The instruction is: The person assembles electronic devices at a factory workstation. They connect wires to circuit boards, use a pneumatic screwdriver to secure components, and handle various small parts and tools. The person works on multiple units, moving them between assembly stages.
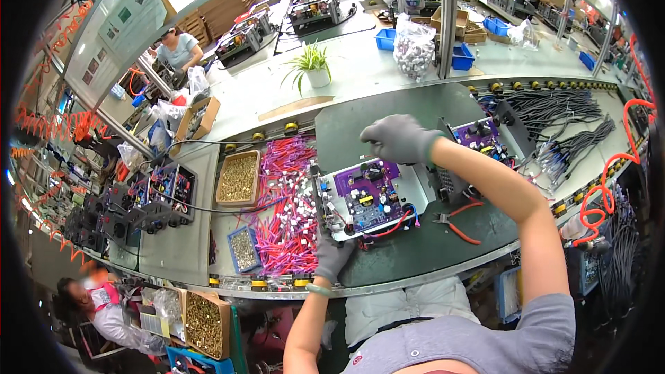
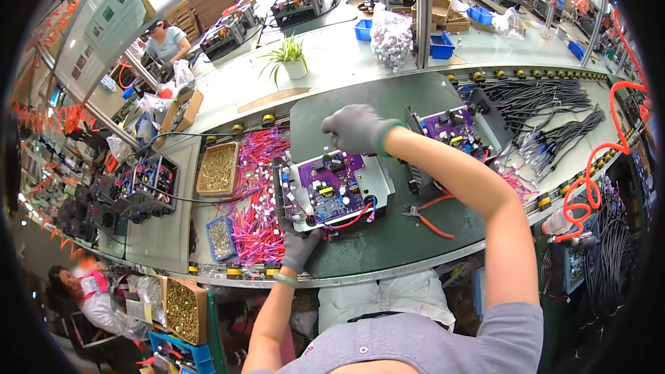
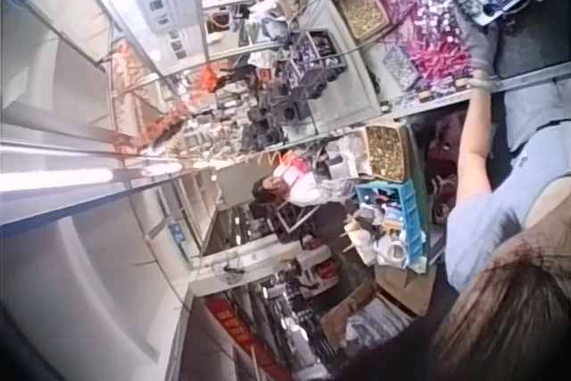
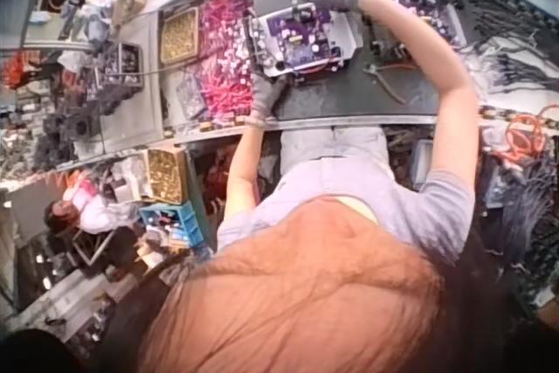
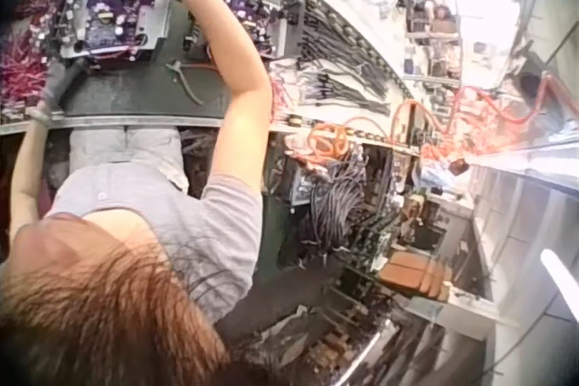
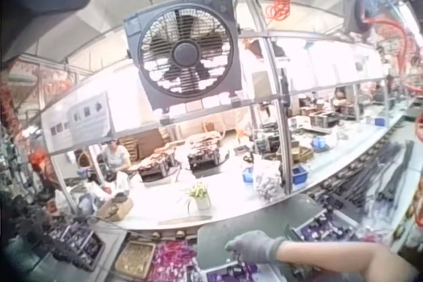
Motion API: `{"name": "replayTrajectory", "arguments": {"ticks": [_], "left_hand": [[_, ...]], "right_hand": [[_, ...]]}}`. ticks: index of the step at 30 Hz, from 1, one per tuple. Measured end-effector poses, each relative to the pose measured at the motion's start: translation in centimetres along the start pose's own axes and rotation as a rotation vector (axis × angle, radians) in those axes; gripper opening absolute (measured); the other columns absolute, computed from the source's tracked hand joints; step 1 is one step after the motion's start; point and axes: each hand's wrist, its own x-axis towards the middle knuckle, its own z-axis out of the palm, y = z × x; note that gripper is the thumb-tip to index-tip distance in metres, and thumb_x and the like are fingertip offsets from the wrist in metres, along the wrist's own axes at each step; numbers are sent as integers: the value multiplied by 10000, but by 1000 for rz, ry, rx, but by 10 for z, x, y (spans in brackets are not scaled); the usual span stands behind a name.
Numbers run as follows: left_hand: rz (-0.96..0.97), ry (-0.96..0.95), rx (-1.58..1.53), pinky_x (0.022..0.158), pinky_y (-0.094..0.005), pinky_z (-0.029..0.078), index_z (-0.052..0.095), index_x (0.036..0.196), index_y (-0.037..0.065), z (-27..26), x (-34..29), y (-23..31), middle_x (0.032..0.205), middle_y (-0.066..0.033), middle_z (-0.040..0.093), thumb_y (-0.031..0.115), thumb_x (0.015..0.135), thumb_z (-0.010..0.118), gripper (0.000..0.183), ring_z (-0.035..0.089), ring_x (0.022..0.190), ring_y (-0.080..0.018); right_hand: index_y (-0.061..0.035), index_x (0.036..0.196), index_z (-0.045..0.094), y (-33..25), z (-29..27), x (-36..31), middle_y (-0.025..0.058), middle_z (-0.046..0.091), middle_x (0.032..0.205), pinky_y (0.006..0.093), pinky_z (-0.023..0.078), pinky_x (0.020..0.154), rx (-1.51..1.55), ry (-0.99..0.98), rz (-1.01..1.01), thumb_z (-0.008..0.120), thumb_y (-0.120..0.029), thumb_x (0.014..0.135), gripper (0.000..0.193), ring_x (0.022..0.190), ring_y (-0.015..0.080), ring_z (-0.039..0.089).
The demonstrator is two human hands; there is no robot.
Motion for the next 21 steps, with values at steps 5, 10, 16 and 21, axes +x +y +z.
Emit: {"name": "replayTrajectory", "arguments": {"ticks": [5, 10, 16, 21], "left_hand": [[-32, -41, -86, 1009, -361, 449, 290, 1390, -61, 2, 3, -2, 1288, -192, 550, 147, 707, 835, 898, 584, 1143, -285], [4, -52, -101, 1151, -467, 260, 314, 1434, -41, 27, 3, -3, 1326, -244, 478, 275, 722, 801, 919, 387, 1313, -395], [127, -3, -152, 1108, -520, 294, 363, 1416, 11, 75, 6, 17, 1314, -251, 470, 269, 695, 785, 874, 379, 1287, -440], [207, 31, 124, 1051, -366, 405, 291, 1371, -47, 75, 0, 71, 1338, -199, 495, 48, 756, 734, 764, 535, 1212, -277]], "right_hand": [[-146, 1024, 744, 0, 23, 51, 80, 732, 971, 385, 537, 828, -33, -511, 166, 650, -205, 791, 258, 927, 275, 689], [-161, 999, 763, 2, -7, 12, 66, 741, 961, 354, 538, 812, 290, -246, 173, 649, -183, 799, 231, 898, 246, 697], [-177, 1014, 762, 33, -33, -34, 52, 742, 953, 356, 540, 783, 318, -327, 267, 622, -178, 817, 241, 855, 250, 697], [-164, 910, 760, 34, -46, -50, 78, 731, 893, 390, 543, 749, -236, -393, 278, 612, -176, 781, 197, 866, 270, 703]]}}
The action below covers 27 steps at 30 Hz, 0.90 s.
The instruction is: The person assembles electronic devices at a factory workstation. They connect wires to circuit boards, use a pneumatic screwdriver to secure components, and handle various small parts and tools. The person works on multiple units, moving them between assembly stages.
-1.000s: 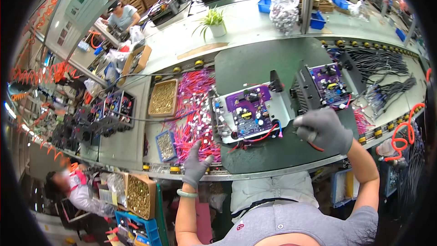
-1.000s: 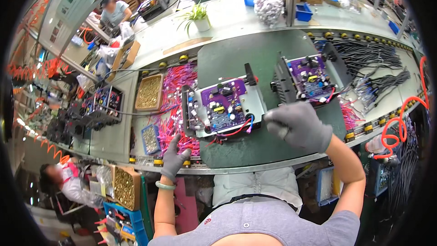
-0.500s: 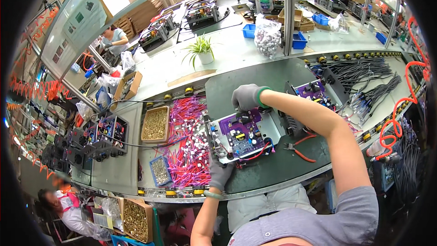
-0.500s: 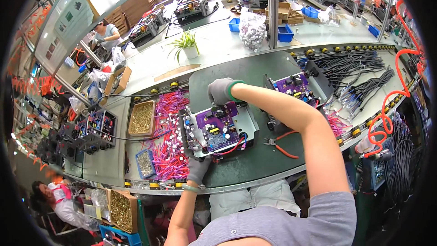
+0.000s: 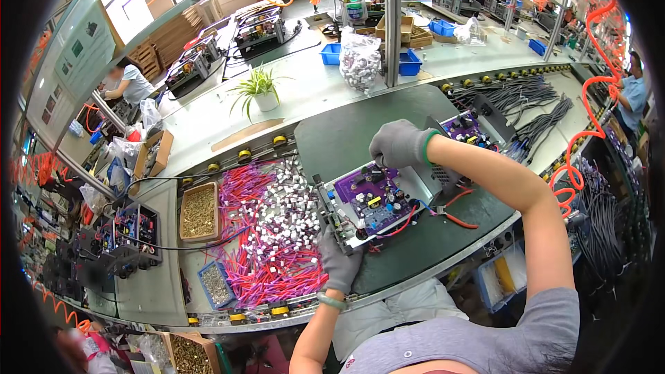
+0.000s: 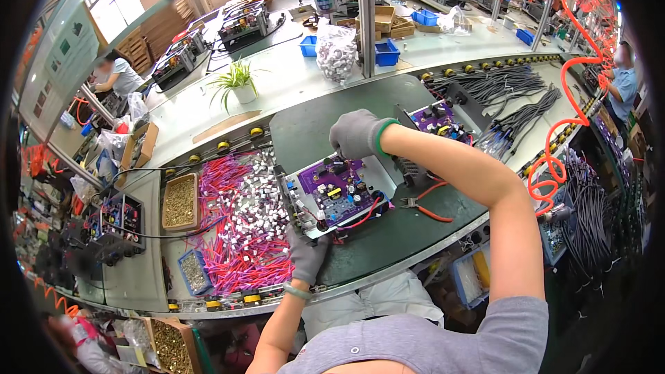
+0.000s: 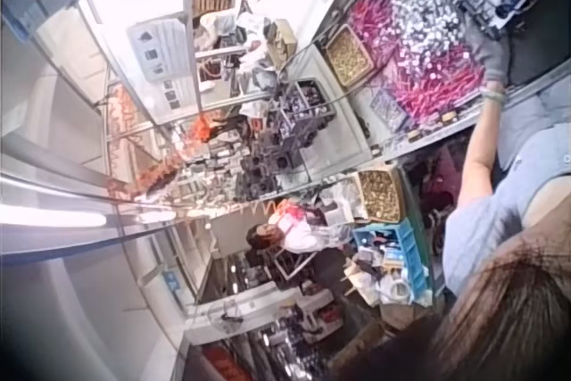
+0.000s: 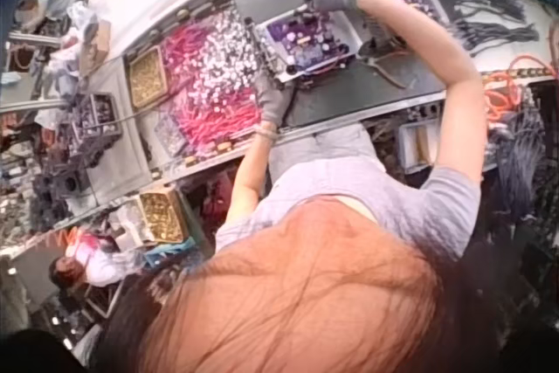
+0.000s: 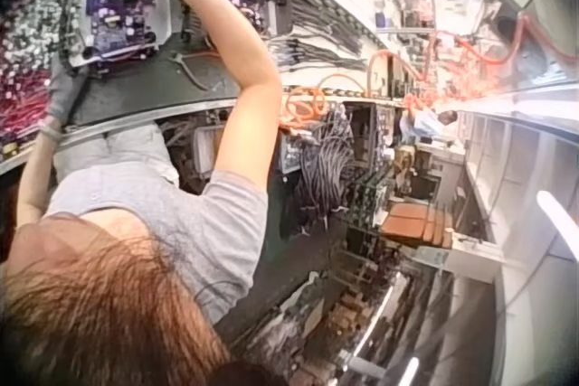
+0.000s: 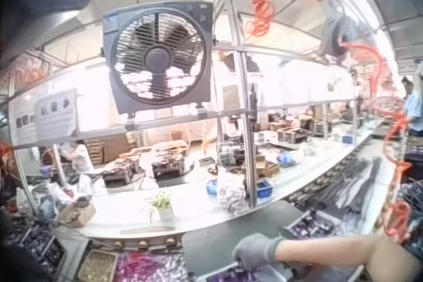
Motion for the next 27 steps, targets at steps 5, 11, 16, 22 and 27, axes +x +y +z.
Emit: {"name": "replayTrajectory", "arguments": {"ticks": [5, 11, 16, 22, 27], "left_hand": [[-19, 26, -188, 1033, -354, 425, 257, 1396, -35, 7, -4, -18, 1287, -180, 529, 58, 753, 735, 807, 549, 1189, -274], [14, 104, 1, 972, -395, 471, 337, 1409, -4, -2, -3, -6, 1267, -215, 524, 219, 717, 801, 863, 576, 1139, -337], [-76, 118, -120, 1082, -529, 354, 426, 1357, -36, 4, -5, -7, 1304, -298, 485, 409, 740, 793, 845, 448, 1236, -482], [-63, 156, -178, 1052, -521, 395, 491, 1301, -47, 8, -6, -13, 1268, -297, 524, 385, 724, 814, 790, 490, 1193, -486], [13, 212, -175, 1011, -505, 433, 522, 1270, -48, 15, -6, -18, 1232, -279, 556, 321, 716, 824, 732, 535, 1143, -466]], "right_hand": [[-152, 880, 751, -2, -5, 16, 89, 722, 888, 418, 539, 717, -233, -120, -56, 626, -177, 766, 171, 843, 278, 696], [-93, 888, 754, -16, -9, 30, 117, 722, 887, 443, 547, 700, -386, -221, -188, 645, -166, 757, 186, 855, 286, 708], [-78, 940, 752, -21, -17, 32, 135, 721, 933, 446, 552, 718, -466, -280, -225, 653, -160, 758, 223, 885, 280, 707], [-76, 910, 751, -16, -13, 40, 121, 719, 898, 422, 556, 695, -490, -275, -273, 660, -164, 753, 202, 836, 281, 705], [-52, 962, 748, -17, -19, 33, 135, 721, 954, 434, 560, 723, -451, -304, -247, 668, -157, 749, 251, 877, 290, 705]]}}
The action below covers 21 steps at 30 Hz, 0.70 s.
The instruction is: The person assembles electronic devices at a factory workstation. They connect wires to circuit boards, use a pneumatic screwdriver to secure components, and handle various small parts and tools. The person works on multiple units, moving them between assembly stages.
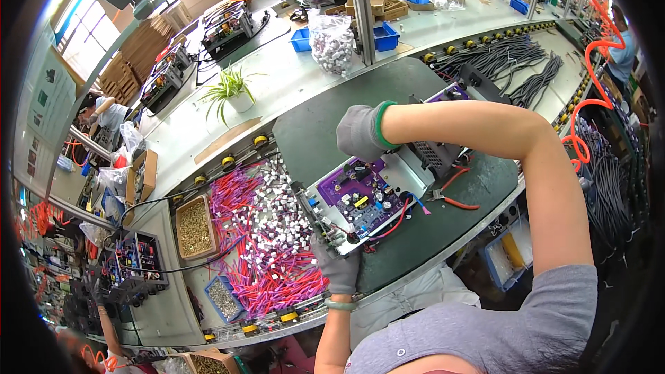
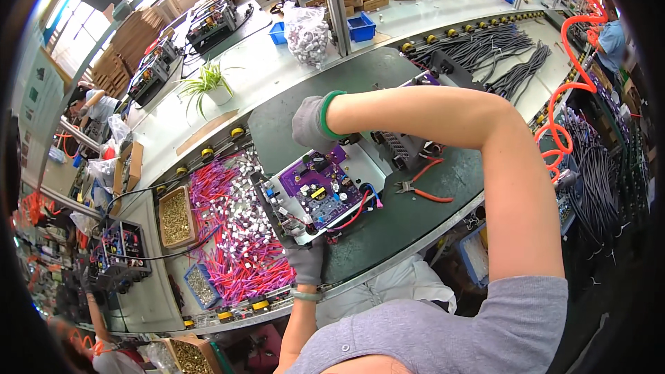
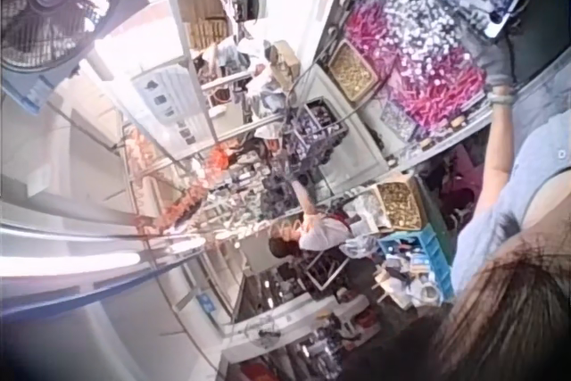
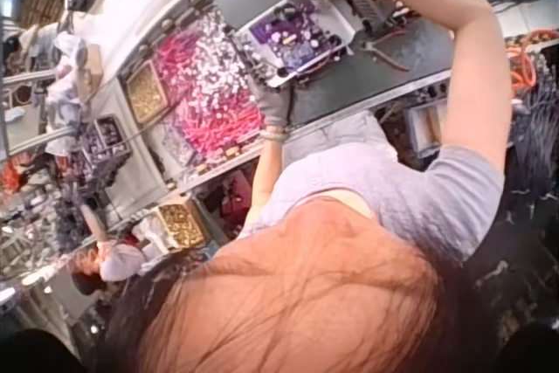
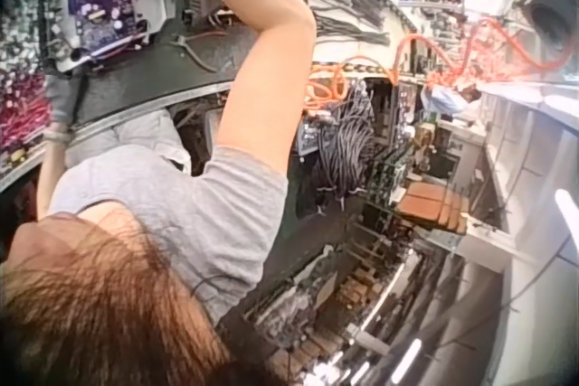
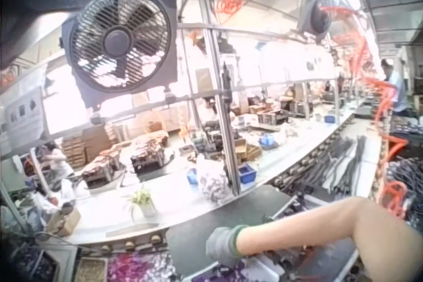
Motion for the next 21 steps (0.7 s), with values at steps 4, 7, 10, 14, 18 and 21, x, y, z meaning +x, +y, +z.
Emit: {"name": "replayTrajectory", "arguments": {"ticks": [4, 7, 10, 14, 18, 21], "left_hand": [[48, 18, 6, 978, -481, 452, 514, 1278, -52, -3, 5, 9, 1219, -254, 568, 271, 719, 821, 715, 556, 1119, -437], [81, 43, 45, 959, -461, 465, 512, 1282, -50, -6, 7, 19, 1210, -243, 573, 243, 716, 827, 711, 567, 1104, -421], [73, 45, 68, 948, -448, 473, 510, 1286, -47, -6, 7, 22, 1214, -237, 572, 230, 709, 835, 718, 575, 1097, -410], [-12, -5, 60, 977, -450, 456, 495, 1305, -47, -6, 3, 11, 1224, -230, 562, 255, 697, 841, 762, 560, 1129, -404], [-183, -139, -118, 1048, -433, 421, 363, 1400, -49, -4, -6, -15, 1290, -233, 534, 252, 673, 855, 928, 531, 1204, -373], [-130, -332, -1, 1022, -382, 447, 284, 1466, 19, -42, 1, 16, 1374, -185, 476, 183, 640, 860, 1020, 500, 1252, -291]], "right_hand": [[-63, 940, 753, -1, 1, 5, 126, 722, 927, 432, 560, 706, -51, 42, -56, 680, -167, 743, 234, 850, 283, 707], [-85, 910, 760, -4, 0, 13, 114, 724, 880, 417, 560, 680, -131, 35, -105, 695, -183, 732, 214, 814, 281, 710], [-73, 918, 757, -5, -8, 29, 110, 728, 898, 421, 563, 696, -217, -32, -202, 699, -204, 741, 227, 830, 287, 711], [-76, 906, 753, -8, -2, 20, 115, 728, 896, 402, 568, 701, -87, 20, -115, 686, -177, 757, 192, 825, 292, 713], [-94, 935, 715, -7, 42, -22, 99, 684, 938, 394, 551, 745, 199, 405, 74, 656, -114, 783, 164, 924, 282, 678], [-148, 961, 668, -19, 83, -91, 55, 614, 932, 395, 524, 799, 378, 925, -38, 664, -126, 778, 185, 917, 254, 635]]}}
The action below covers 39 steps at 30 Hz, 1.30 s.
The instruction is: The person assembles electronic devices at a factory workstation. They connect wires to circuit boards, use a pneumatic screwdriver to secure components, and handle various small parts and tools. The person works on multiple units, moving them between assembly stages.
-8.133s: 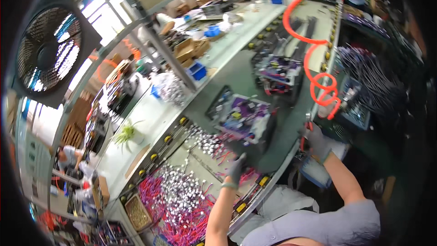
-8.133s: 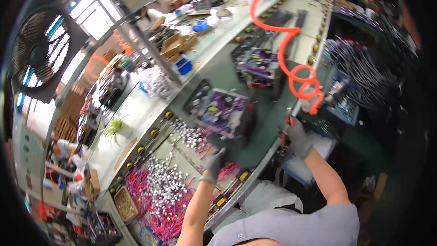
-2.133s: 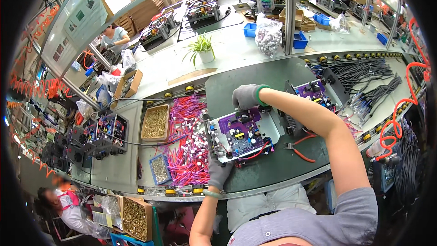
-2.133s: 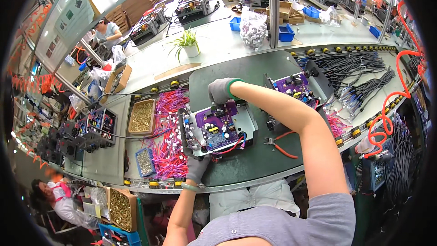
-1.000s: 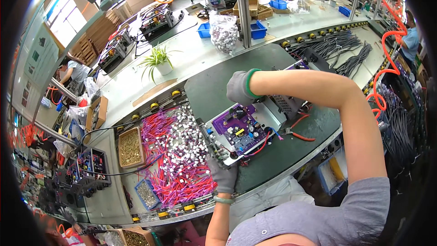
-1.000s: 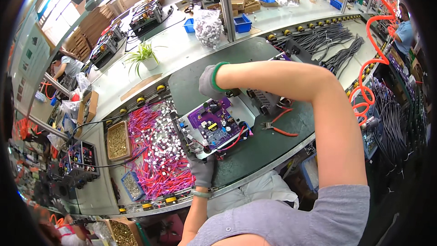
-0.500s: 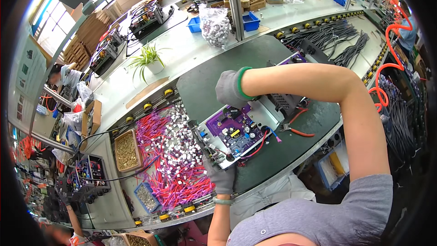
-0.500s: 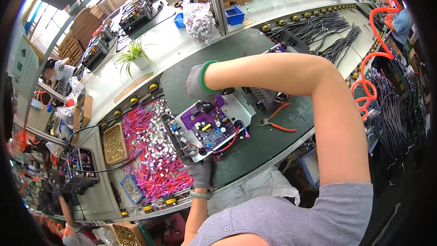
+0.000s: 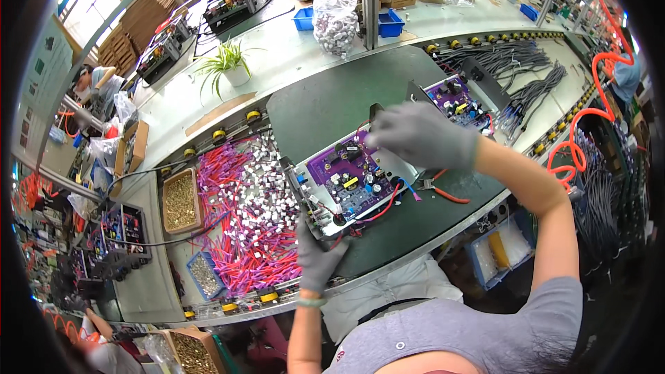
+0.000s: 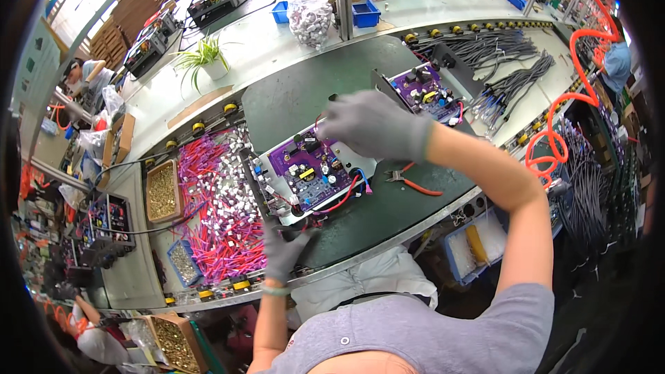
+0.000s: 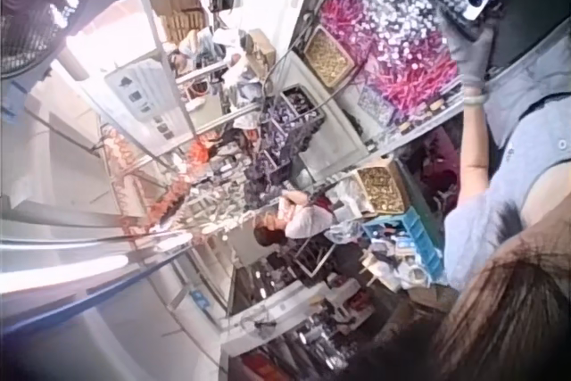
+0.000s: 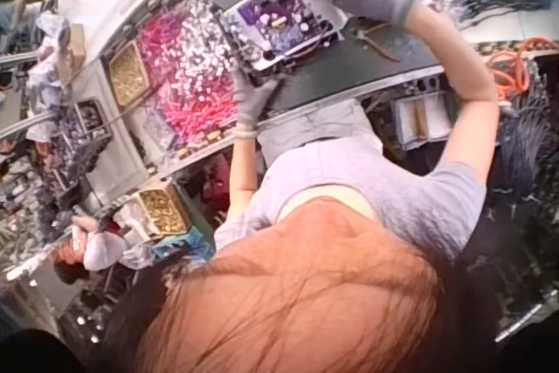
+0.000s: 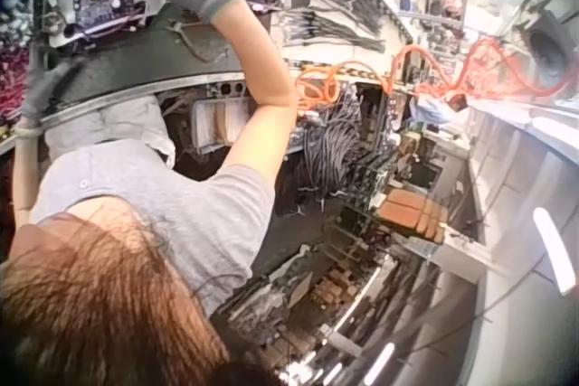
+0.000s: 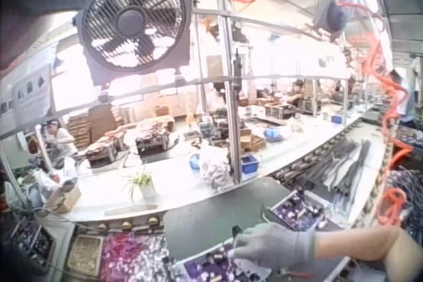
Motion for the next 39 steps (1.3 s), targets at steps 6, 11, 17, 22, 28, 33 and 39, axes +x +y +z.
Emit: {"name": "replayTrajectory", "arguments": {"ticks": [6, 11, 17, 22, 28, 33, 39], "left_hand": [[144, 259, -194, 881, -347, 500, 523, 1314, 19, -84, 35, 92, 1271, -122, 547, 62, 761, 702, 583, 587, 1054, -203], [790, 43, 223, 739, -356, 529, 655, 1130, 63, -53, 93, 193, 1030, -147, 664, 86, 800, 686, 332, 659, 845, -280], [1125, -117, 741, 609, -336, 458, 639, 851, 116, -25, 127, 216, 770, -42, 614, 185, 774, 664, 106, 623, 703, -211], [1192, -38, 906, 578, -340, 437, 575, 758, 133, -20, 129, 216, 673, -6, 563, 171, 764, 639, 75, 595, 638, -184], [654, -299, 634, 601, -432, 493, 603, 794, 82, -9, 128, 192, 686, -116, 625, 244, 848, 627, 172, 648, 654, -315], [518, -314, 510, 620, -460, 506, 618, 795, 66, -9, 120, 205, 705, -148, 634, 246, 849, 623, 188, 644, 664, -359], [774, -137, 482, 618, -447, 505, 617, 771, 85, -20, 124, 186, 715, -122, 647, 207, 815, 653, 135, 645, 673, -340]], "right_hand": [[-183, 929, 668, -33, 18, -59, 29, 637, 939, 426, 418, 925, -23, 115, -115, 692, -172, 732, 199, 923, 228, 609], [-160, 880, 681, -15, 44, -19, 32, 659, 823, 399, 430, 893, 229, 298, 140, 684, -218, 819, 84, 830, 224, 640], [-136, 810, 647, -16, 47, -15, 18, 651, 795, 393, 466, 865, 206, 290, 167, 695, -108, 692, 131, 813, 232, 646], [-125, 838, 664, -18, 51, -16, 28, 655, 762, 395, 461, 862, 211, 350, 207, 700, -121, 735, 109, 755, 230, 647], [-110, 880, 683, -20, 58, -21, 55, 668, 769, 393, 447, 899, 530, 528, 278, 671, -164, 865, 58, 733, 252, 645], [-91, 869, 675, -15, 54, -21, 72, 669, 782, 389, 440, 913, 536, 499, 231, 690, -210, 863, 120, 760, 272, 646], [-47, 843, 683, -12, 50, -16, 80, 648, 753, 351, 431, 830, 455, 389, 140, 709, -156, 794, 122, 718, 244, 605]]}}
